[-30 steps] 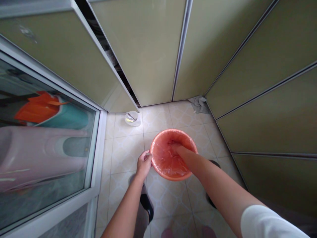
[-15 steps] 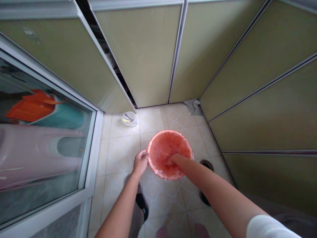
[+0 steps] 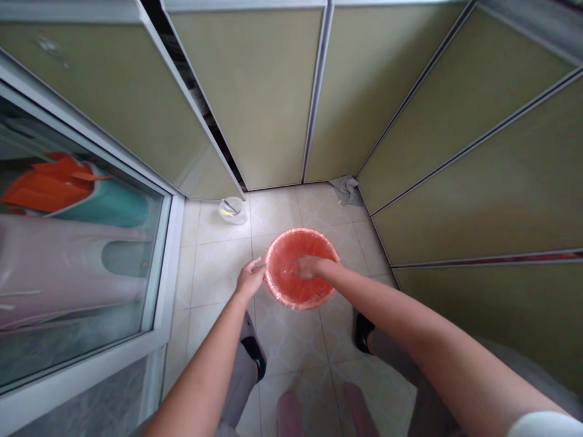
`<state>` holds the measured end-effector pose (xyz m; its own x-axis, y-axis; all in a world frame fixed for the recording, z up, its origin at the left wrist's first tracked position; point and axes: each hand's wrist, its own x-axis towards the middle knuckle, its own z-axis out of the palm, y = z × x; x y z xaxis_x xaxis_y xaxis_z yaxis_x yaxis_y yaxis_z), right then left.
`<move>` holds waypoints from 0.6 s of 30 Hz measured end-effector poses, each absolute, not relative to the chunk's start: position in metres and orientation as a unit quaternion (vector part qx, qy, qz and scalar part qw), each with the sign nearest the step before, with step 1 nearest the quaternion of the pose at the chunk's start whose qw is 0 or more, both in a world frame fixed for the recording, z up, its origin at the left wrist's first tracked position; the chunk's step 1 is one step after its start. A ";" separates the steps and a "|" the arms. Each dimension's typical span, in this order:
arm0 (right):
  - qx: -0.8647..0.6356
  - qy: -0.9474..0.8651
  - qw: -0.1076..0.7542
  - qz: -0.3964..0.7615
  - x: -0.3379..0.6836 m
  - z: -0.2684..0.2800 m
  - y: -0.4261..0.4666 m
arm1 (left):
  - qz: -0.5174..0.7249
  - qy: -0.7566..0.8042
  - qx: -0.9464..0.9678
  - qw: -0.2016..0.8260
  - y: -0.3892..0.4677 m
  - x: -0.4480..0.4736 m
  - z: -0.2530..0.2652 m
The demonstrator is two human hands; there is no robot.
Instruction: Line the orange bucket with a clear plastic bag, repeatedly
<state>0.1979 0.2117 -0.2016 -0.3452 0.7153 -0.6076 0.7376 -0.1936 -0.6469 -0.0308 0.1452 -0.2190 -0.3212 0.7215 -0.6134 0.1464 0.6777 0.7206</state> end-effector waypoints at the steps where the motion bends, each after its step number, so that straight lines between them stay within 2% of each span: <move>1: 0.557 0.653 0.015 -0.513 0.205 -0.187 0.213 | 0.281 0.771 0.300 0.486 0.147 -0.035 -0.210; 6: 0.519 0.737 -0.010 -0.432 0.278 -0.112 0.168 | 0.268 0.773 0.424 0.390 0.138 -0.049 -0.159; 9: 0.580 0.716 -0.017 -0.389 0.326 -0.090 0.119 | 0.257 0.757 0.438 0.411 0.117 -0.034 -0.143; 14: 0.648 0.657 0.006 -0.384 0.355 -0.111 0.054 | 0.223 0.776 0.233 0.541 0.069 0.016 -0.154; 18: 0.633 0.668 0.054 -0.386 0.346 -0.131 0.032 | 0.210 0.787 0.183 0.551 0.025 0.044 -0.165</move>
